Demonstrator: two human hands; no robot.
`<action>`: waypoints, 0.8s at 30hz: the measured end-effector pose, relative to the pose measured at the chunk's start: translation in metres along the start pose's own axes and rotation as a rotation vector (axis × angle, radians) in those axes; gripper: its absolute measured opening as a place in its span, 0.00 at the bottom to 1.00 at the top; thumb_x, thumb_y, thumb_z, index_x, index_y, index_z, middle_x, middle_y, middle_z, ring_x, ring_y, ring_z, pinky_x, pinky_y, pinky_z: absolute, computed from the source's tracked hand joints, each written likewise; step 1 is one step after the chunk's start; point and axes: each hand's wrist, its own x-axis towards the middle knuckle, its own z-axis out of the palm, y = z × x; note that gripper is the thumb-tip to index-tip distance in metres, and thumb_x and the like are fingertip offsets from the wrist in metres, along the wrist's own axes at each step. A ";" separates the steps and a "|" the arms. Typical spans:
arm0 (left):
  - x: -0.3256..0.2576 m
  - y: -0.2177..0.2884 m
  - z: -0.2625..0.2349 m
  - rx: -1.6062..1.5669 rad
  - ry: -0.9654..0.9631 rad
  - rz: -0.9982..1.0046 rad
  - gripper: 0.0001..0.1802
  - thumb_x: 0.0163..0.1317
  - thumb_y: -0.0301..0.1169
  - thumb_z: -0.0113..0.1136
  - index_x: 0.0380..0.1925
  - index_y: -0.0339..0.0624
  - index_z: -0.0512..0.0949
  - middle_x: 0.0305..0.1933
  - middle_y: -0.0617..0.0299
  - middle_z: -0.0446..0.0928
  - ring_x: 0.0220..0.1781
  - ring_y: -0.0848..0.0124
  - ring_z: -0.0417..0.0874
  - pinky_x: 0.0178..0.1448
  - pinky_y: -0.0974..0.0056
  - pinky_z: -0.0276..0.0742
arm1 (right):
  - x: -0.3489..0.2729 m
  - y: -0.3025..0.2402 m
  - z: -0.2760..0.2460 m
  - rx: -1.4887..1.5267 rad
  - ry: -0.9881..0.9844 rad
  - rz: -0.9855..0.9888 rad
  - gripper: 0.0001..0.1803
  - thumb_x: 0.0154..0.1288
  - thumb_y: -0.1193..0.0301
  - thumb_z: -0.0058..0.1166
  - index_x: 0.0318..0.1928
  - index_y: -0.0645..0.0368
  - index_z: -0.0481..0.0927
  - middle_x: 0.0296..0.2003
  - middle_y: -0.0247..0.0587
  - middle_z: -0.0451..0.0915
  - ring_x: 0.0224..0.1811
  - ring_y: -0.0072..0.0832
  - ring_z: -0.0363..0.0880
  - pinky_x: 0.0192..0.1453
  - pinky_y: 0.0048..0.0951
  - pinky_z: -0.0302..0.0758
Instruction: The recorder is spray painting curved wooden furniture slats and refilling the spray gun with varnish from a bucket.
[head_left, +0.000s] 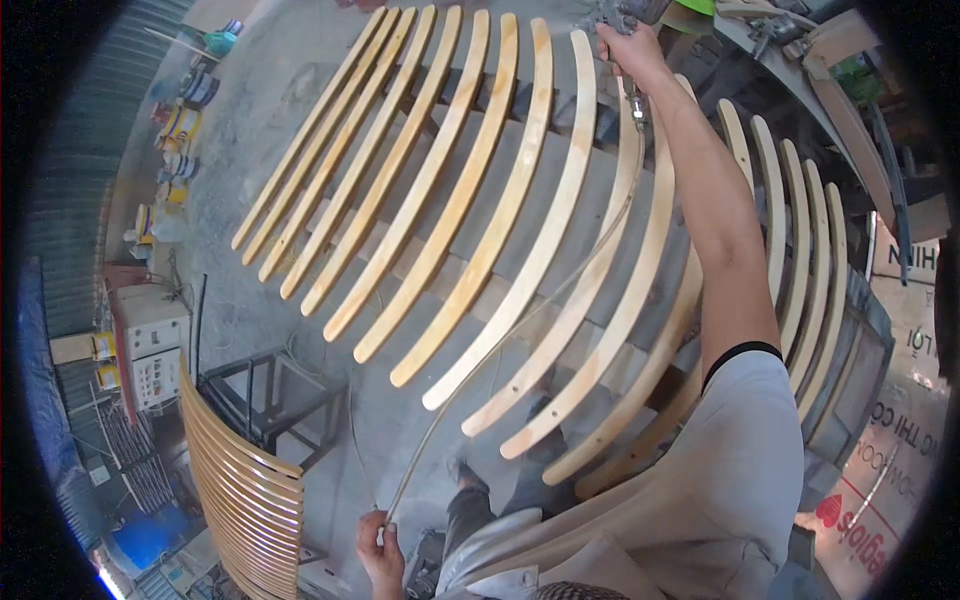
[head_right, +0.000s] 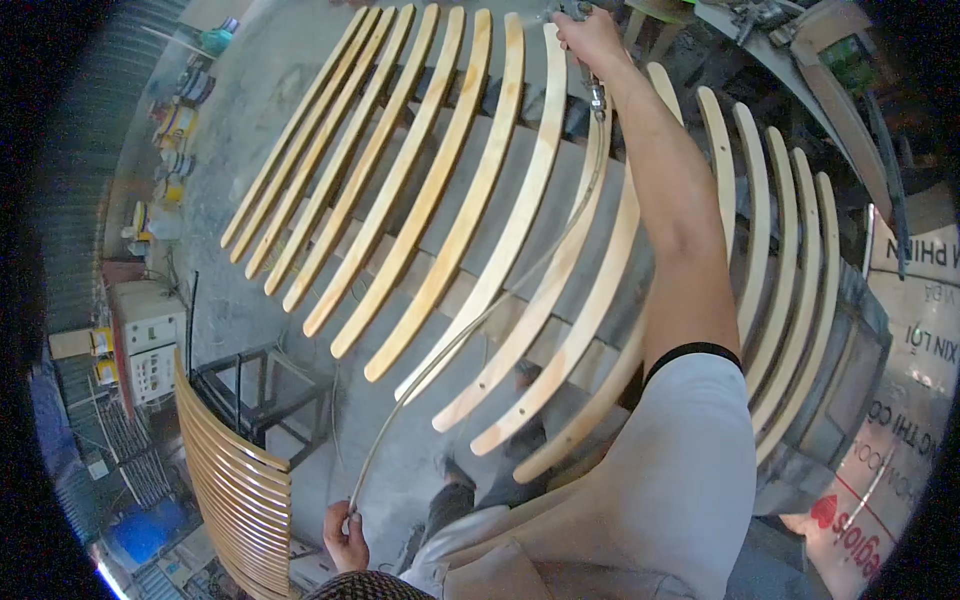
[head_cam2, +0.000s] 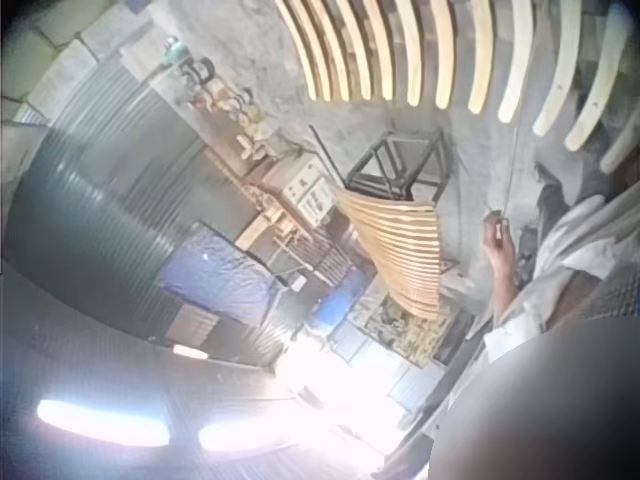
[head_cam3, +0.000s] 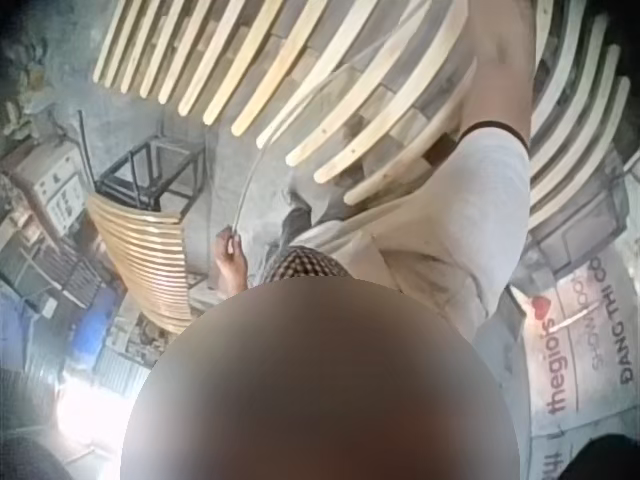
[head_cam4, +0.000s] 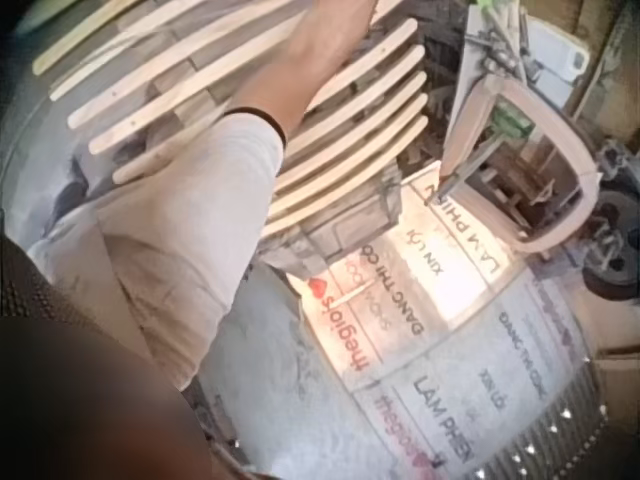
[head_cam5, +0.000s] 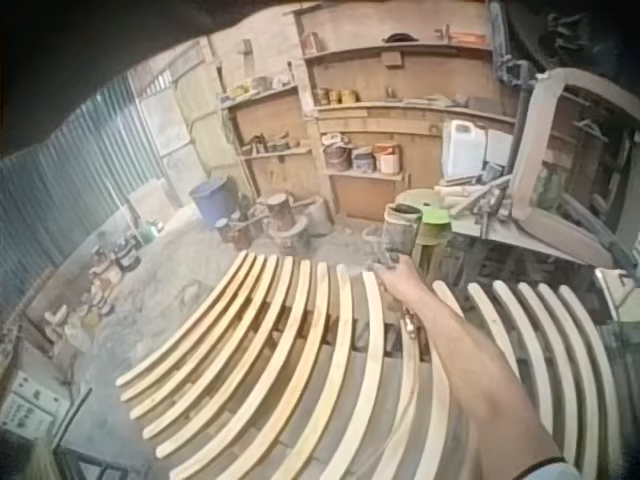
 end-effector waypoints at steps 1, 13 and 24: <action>0.000 -0.002 -0.003 -0.020 -0.005 0.011 0.08 0.58 0.27 0.61 0.38 0.37 0.78 0.39 0.51 0.79 0.46 0.55 0.78 0.54 0.55 0.72 | -0.024 -0.010 -0.018 -0.029 -0.044 -0.009 0.12 0.66 0.60 0.57 0.36 0.55 0.80 0.24 0.28 0.79 0.21 0.16 0.74 0.20 0.22 0.69; -0.033 -0.174 -0.017 0.001 -0.050 0.087 0.06 0.64 0.24 0.56 0.39 0.32 0.77 0.38 0.55 0.76 0.42 0.65 0.77 0.49 0.64 0.73 | -0.348 -0.092 -0.018 -0.109 -0.227 0.203 0.13 0.69 0.62 0.56 0.31 0.57 0.80 0.23 0.27 0.78 0.20 0.14 0.71 0.16 0.20 0.65; -0.072 -0.289 -0.048 -0.111 -0.036 0.013 0.06 0.62 0.25 0.59 0.38 0.34 0.78 0.39 0.54 0.79 0.43 0.63 0.80 0.50 0.64 0.74 | -0.613 -0.100 0.096 -0.022 -0.226 0.312 0.11 0.65 0.65 0.60 0.35 0.62 0.81 0.23 0.31 0.80 0.25 0.17 0.76 0.32 0.23 0.72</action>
